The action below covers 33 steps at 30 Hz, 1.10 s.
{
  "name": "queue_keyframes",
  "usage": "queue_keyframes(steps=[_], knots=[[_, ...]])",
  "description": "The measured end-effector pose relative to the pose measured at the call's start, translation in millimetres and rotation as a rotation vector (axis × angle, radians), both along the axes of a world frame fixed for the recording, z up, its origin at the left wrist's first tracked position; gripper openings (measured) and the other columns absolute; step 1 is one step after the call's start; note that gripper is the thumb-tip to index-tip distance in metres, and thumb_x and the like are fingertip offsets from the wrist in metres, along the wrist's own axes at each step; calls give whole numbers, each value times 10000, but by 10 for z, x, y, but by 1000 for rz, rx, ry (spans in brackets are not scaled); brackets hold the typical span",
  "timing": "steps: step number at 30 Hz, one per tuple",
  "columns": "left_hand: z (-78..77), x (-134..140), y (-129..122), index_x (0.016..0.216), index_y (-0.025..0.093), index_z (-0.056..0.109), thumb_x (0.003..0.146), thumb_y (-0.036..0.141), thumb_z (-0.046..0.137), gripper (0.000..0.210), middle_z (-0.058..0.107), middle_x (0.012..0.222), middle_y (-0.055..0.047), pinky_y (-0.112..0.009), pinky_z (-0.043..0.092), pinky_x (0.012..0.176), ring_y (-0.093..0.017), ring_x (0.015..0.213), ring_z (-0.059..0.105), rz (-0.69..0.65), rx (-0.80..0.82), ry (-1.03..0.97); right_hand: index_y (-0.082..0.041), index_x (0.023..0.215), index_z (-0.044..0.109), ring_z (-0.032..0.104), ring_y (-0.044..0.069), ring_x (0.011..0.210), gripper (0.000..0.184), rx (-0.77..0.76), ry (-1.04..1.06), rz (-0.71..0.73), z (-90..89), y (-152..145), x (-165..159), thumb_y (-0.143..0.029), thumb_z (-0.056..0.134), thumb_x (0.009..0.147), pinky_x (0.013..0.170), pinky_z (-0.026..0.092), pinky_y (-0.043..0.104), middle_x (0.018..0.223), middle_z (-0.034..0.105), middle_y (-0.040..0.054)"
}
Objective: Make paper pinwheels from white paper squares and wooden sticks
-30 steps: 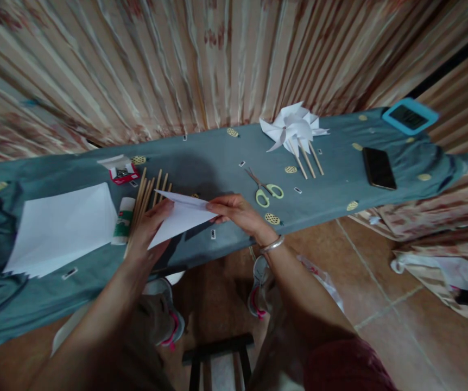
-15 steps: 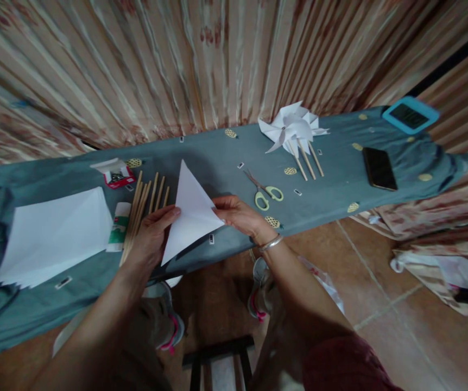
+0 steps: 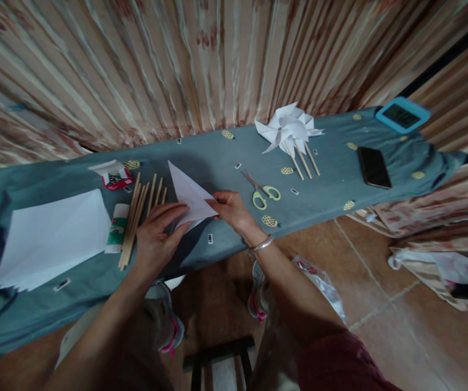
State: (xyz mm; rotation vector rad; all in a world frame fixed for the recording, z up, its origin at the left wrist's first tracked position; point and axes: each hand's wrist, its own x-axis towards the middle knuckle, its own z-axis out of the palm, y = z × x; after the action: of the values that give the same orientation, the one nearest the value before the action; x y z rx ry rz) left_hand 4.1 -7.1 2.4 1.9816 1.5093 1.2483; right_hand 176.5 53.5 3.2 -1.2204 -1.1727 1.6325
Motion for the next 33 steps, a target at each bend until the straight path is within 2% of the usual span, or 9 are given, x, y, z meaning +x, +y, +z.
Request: queue_keyframes(steps=[8,12,17,19,21,24,26,29,33], knots=[[-53,-47,25,982,180,723,812,379,624,280,750,940,-36,-371,539,874,-228,907,687,259,-286,-485,-153,637,662,450,64,463,356,38,-57,-58,-14,-32,175,-475,801,578,447,353,204,512,544,-53],[-193,-63,109,1224,195,596,818,266,561,414,693,1173,-79,-426,502,981,-242,1072,656,168,-250,-659,-153,648,667,455,63,473,361,28,-76,-77,44,-57,289,-477,806,569,455,353,201,544,568,-46],[-148,-68,117,1523,233,122,755,119,574,899,361,1533,-144,-451,448,1055,-271,1313,491,186,-101,-270,-156,619,634,432,69,470,356,66,-162,-22,20,-61,398,-486,767,599,472,348,213,529,550,-49],[-91,-48,85,1528,235,131,753,92,572,903,168,1614,-125,-491,330,1142,-297,1436,305,196,0,17,-156,625,628,437,80,472,324,108,-256,5,-14,-53,442,-466,716,666,480,346,224,530,550,-44],[-50,-12,51,1488,246,295,779,69,531,768,107,1634,-80,-528,191,1191,-302,1492,119,157,59,279,-153,638,640,461,99,489,285,185,-436,16,-37,-56,481,-416,654,746,499,355,238,528,555,-31],[-43,49,24,1324,261,543,811,38,455,566,265,1597,-49,-586,91,1187,-296,1498,72,62,28,528,-141,842,711,571,157,622,204,383,-790,-38,-30,-105,506,-315,607,817,624,437,274,681,665,20],[-65,74,27,1200,239,635,819,32,431,479,438,1507,-65,-627,30,1174,-298,1487,147,10,-8,616,-128,1101,679,627,215,819,302,538,-986,-74,-8,-164,498,-255,589,843,778,476,320,919,721,80],[-102,96,44,1140,206,657,849,48,405,416,592,1363,-98,-665,-45,1148,-298,1444,291,-33,-31,687,-85,1288,572,571,281,1087,425,755,-1173,-28,11,-247,466,-176,535,874,958,440,382,1223,646,156],[-113,167,57,1210,155,616,919,122,368,384,597,1343,-149,-675,-23,1143,-308,1391,388,-69,-47,752,-102,1317,554,490,316,1212,428,899,-1312,67,-8,-293,419,-102,430,907,1008,397,430,1407,508,179]])
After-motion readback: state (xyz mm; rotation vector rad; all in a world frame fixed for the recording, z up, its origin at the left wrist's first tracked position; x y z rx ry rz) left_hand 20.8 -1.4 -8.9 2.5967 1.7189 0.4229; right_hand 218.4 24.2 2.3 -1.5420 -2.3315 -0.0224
